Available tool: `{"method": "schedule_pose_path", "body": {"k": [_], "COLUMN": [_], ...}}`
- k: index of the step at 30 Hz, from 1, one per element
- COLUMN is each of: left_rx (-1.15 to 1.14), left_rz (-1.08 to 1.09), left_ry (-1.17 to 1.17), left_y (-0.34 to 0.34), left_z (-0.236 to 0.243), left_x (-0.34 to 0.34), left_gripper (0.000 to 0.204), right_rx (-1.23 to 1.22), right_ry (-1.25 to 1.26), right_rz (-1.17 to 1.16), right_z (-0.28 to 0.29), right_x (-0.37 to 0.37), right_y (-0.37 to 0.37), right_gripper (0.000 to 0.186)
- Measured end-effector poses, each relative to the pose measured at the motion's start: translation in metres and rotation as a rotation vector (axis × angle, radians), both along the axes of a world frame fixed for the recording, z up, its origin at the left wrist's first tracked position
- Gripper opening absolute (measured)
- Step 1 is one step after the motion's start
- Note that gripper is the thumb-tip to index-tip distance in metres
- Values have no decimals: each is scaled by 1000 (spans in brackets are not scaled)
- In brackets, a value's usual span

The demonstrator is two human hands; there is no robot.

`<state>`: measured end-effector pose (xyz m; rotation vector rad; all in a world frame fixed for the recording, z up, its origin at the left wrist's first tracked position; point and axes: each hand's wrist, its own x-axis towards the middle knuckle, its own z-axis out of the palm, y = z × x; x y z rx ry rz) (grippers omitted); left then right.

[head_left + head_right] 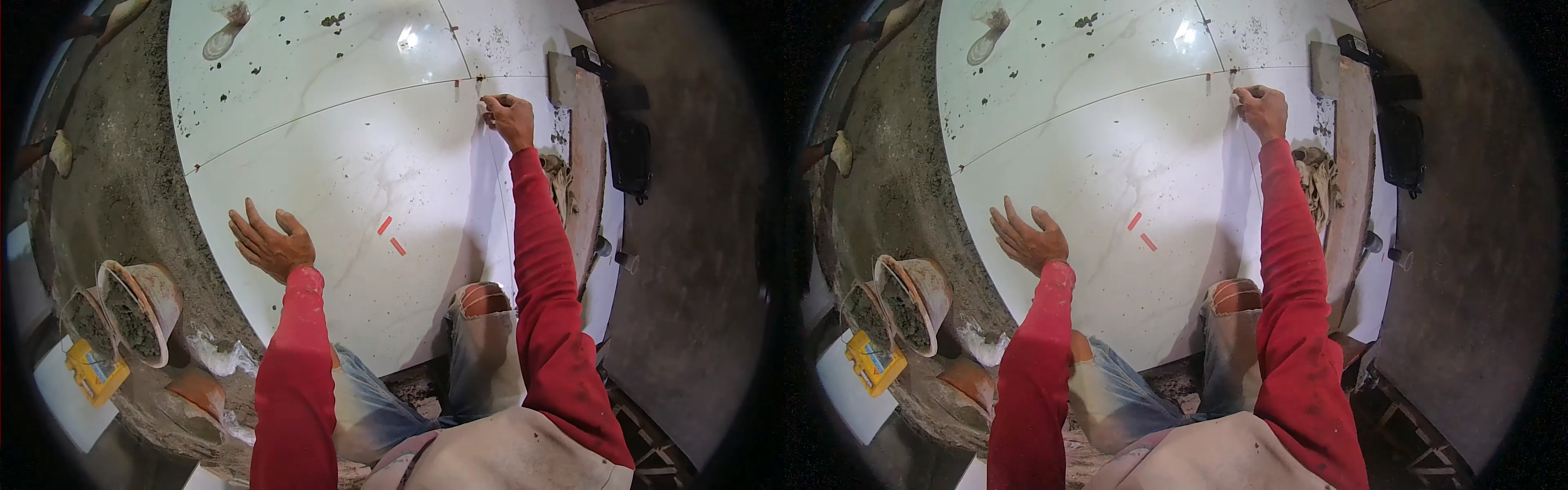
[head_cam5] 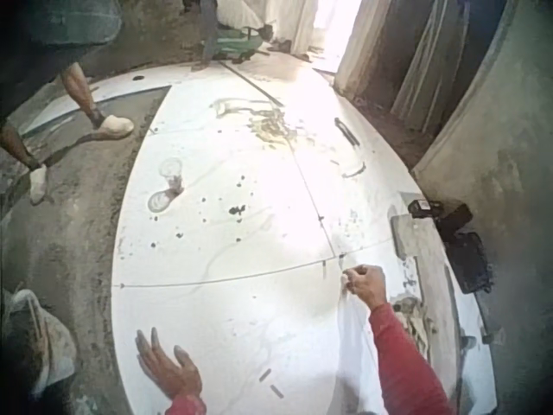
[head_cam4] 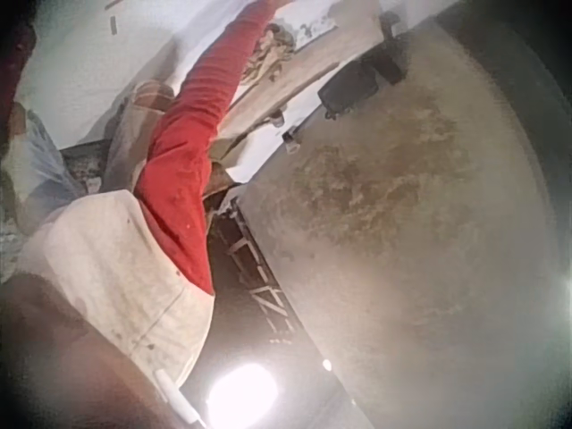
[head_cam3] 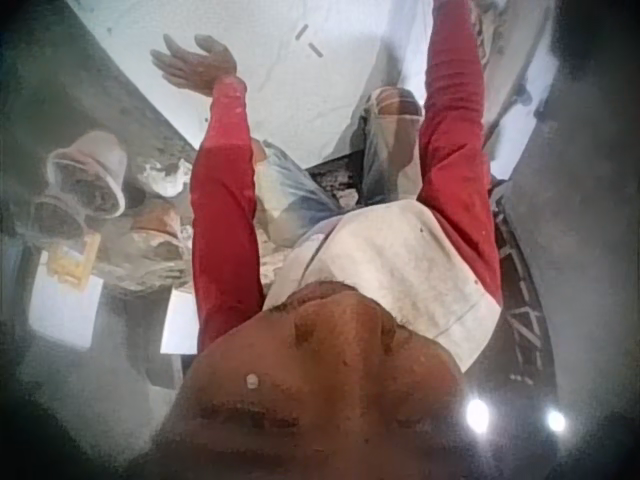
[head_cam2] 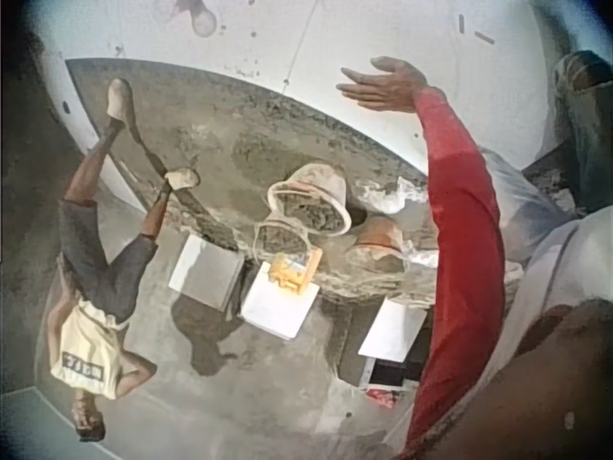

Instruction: The person wipes a large floor tile with a cloth, places spacers in the gaps between tiles, and taps the tile with a rubber mallet to set it into the mortar.

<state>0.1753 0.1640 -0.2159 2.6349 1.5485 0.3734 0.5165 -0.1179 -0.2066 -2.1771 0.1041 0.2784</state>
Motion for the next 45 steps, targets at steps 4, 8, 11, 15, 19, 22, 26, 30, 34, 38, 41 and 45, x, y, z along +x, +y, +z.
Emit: {"method": "schedule_pose_path", "body": {"k": [4, 8, 11, 15, 19, 22, 26, 30, 34, 38, 41, 45], "left_rx": [1, -11, -16, -24, -23, -4, -10, -1, -9, -16, -11, 1], "left_rz": [-8, -3, -3, 8, 8, 2, 3, 3, -3, 6, -10, -14], "left_ry": [-8, -6, 1, 6, 2, -10, -13, -20, -27, -9, -23, -16], "left_y": [-3, -1, -3, -2, -2, -1, -3, 0, 0, -1, -1, -2], "left_z": [-1, -1, 0, 1, 0, -1, -2, -3, -3, 1, 1, -2], "left_x": [1, 0, 3, 2, 1, 1, 2, -1, -1, 0, 2, -1], "left_gripper": [58, 58, 57, 57, 57, 59, 59, 59, 59, 58, 57, 57], "right_rx": [-47, 28, -166, -32, 103, -59, -219, -396, -341, -360, -460, -538], "right_ry": [-33, -78, -168, -98, -44, -95, -96, -169, -117, -93, -208, -270], "right_rz": [-5, -83, 17, -9, -12, 20, 78, 171, 127, 184, 215, 233], "right_z": [-9, -3, -14, -18, -10, -11, -9, -3, -1, 7, 3, 2], "right_x": [1, -3, 2, -13, -8, 1, 11, 12, 10, 6, 8, 6], "right_y": [-9, -3, -17, -27, -19, -11, -10, 2, 1, 1, 2, 6], "right_gripper": [28, 26, 25, 27, 28, 28, 30, 32, 33, 34, 33, 30]}}
